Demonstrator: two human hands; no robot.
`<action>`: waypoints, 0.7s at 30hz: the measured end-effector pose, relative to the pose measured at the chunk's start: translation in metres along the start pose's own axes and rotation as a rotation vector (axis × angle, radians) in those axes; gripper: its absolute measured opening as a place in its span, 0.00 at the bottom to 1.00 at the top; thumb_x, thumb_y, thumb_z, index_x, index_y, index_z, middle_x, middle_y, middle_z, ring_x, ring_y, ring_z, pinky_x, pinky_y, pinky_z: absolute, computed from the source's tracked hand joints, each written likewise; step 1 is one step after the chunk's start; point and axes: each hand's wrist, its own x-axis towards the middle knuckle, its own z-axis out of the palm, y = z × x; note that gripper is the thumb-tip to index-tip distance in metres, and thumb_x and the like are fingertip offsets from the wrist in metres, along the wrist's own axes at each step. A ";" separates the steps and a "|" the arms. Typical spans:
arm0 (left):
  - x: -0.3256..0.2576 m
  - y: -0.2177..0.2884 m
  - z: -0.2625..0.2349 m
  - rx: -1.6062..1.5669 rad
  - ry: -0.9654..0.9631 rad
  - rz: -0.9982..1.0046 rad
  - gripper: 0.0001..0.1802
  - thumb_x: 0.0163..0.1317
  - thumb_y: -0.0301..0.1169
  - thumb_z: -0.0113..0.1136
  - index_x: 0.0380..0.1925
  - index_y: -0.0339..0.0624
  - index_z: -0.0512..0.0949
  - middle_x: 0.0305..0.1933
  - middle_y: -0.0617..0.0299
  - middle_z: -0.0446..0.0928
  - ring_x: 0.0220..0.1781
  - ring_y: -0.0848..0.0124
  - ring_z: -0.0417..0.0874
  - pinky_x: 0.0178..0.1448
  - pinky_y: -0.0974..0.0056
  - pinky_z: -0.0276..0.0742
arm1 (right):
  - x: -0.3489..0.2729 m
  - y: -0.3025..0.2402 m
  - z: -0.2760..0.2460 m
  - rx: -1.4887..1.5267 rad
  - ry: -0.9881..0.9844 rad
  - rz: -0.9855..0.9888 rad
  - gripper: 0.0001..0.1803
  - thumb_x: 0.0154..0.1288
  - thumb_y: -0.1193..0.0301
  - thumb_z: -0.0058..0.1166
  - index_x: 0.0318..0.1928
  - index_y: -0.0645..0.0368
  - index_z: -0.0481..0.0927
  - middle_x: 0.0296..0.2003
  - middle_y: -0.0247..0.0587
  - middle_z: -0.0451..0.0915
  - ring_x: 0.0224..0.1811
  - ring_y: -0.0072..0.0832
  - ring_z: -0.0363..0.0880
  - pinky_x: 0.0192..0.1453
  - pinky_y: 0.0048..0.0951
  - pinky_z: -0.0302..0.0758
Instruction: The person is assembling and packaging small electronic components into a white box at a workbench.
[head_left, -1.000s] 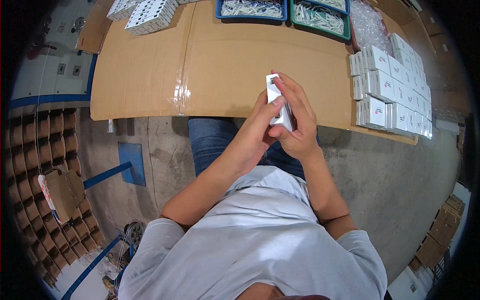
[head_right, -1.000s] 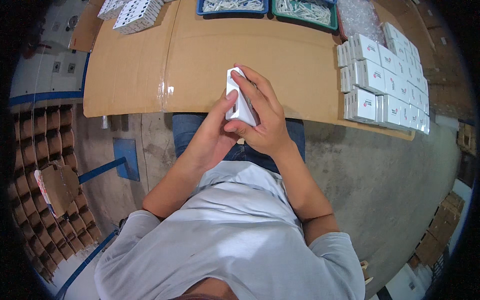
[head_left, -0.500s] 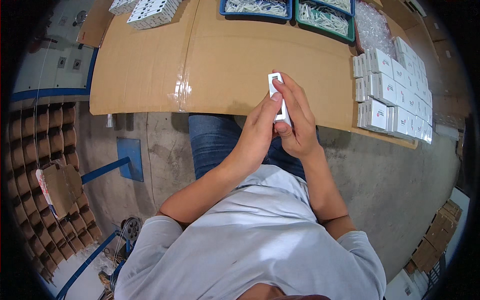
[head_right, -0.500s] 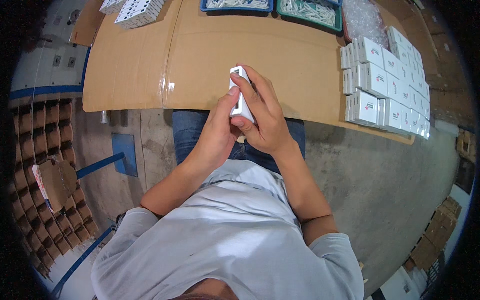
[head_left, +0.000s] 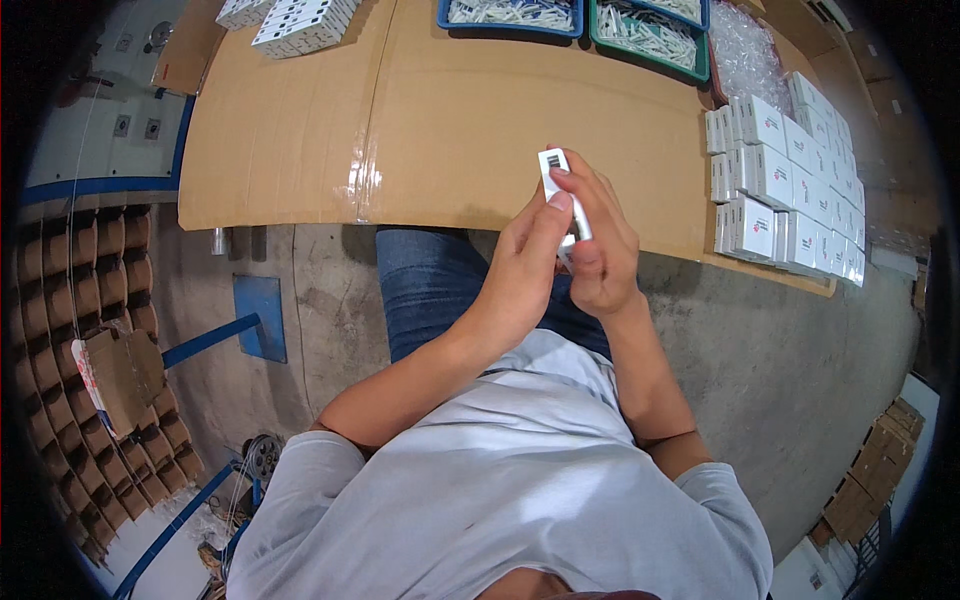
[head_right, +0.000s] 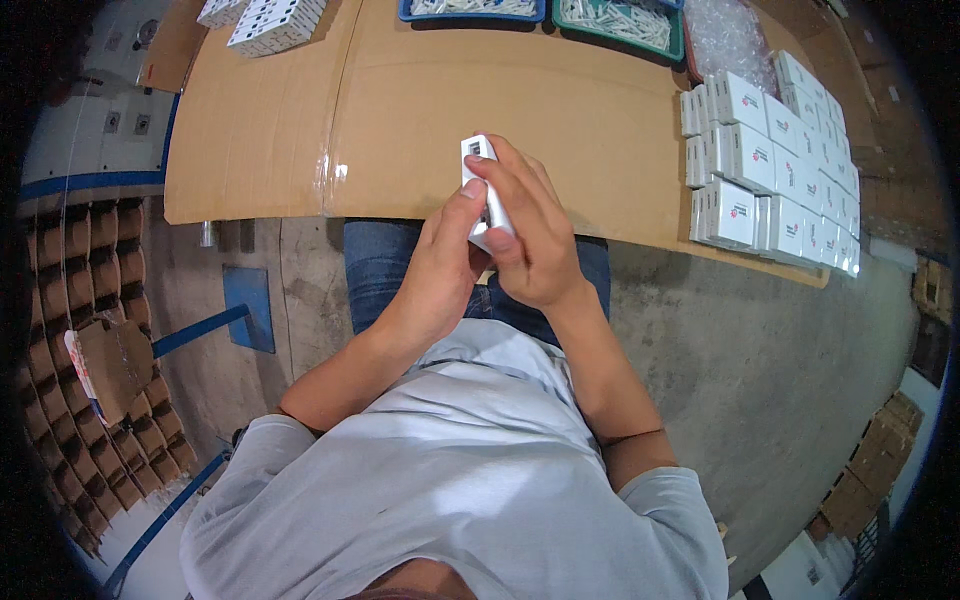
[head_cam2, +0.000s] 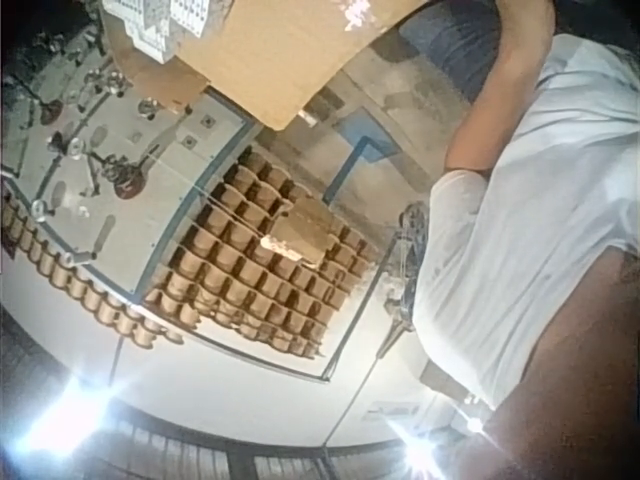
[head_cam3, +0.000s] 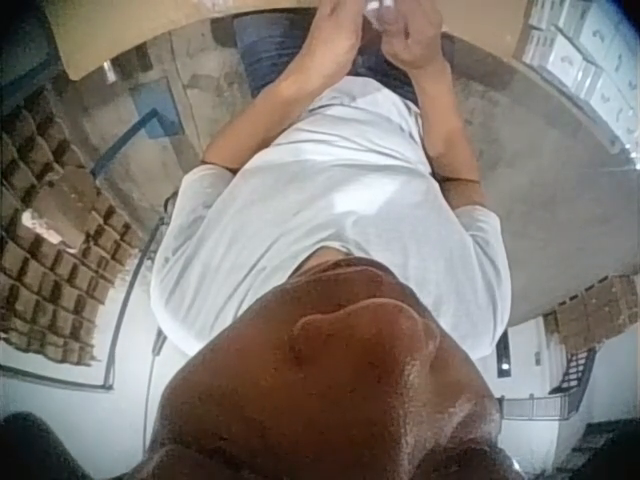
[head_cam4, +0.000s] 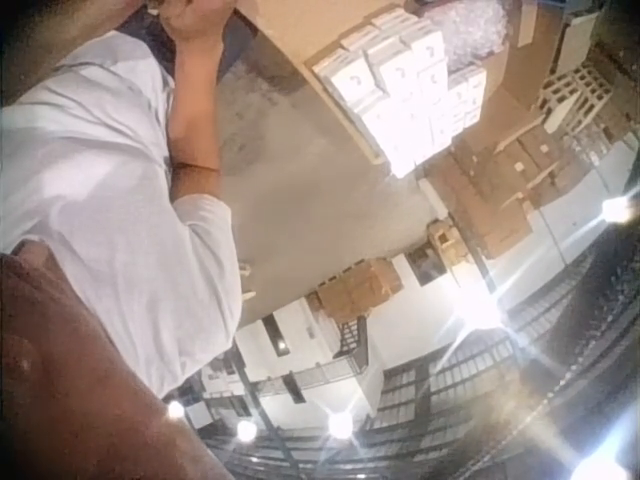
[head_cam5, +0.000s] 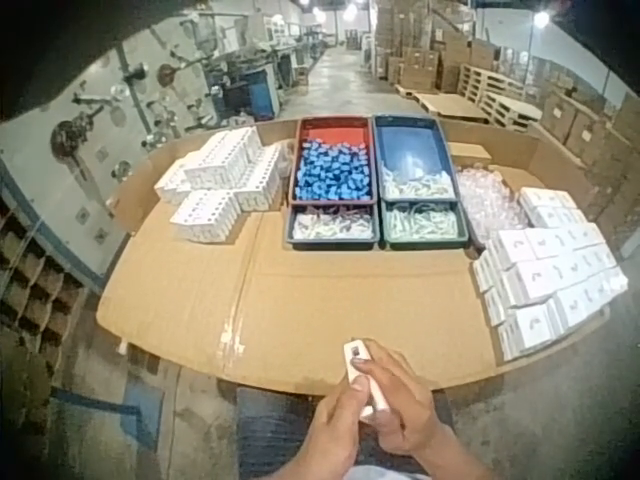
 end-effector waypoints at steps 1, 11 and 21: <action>0.001 -0.004 -0.001 0.013 -0.001 0.036 0.25 0.77 0.51 0.43 0.55 0.42 0.74 0.50 0.61 0.79 0.50 0.74 0.81 0.52 0.65 0.77 | -0.002 0.000 -0.004 0.001 -0.001 0.000 0.35 0.78 0.47 0.40 0.61 0.70 0.75 0.62 0.66 0.73 0.61 0.55 0.76 0.64 0.44 0.72; 0.002 0.019 -0.003 -0.270 -0.038 -0.174 0.34 0.75 0.57 0.33 0.62 0.41 0.71 0.51 0.50 0.82 0.48 0.59 0.86 0.51 0.54 0.82 | 0.004 0.001 -0.015 0.300 0.065 0.215 0.44 0.76 0.38 0.33 0.66 0.69 0.70 0.65 0.56 0.73 0.63 0.39 0.76 0.65 0.36 0.72; 0.028 0.014 -0.047 -0.183 -0.062 -0.324 0.34 0.71 0.60 0.40 0.58 0.41 0.73 0.51 0.54 0.82 0.47 0.56 0.87 0.46 0.48 0.84 | 0.001 0.023 -0.026 0.593 0.224 0.633 0.25 0.72 0.74 0.50 0.67 0.67 0.70 0.63 0.51 0.75 0.60 0.36 0.80 0.61 0.31 0.75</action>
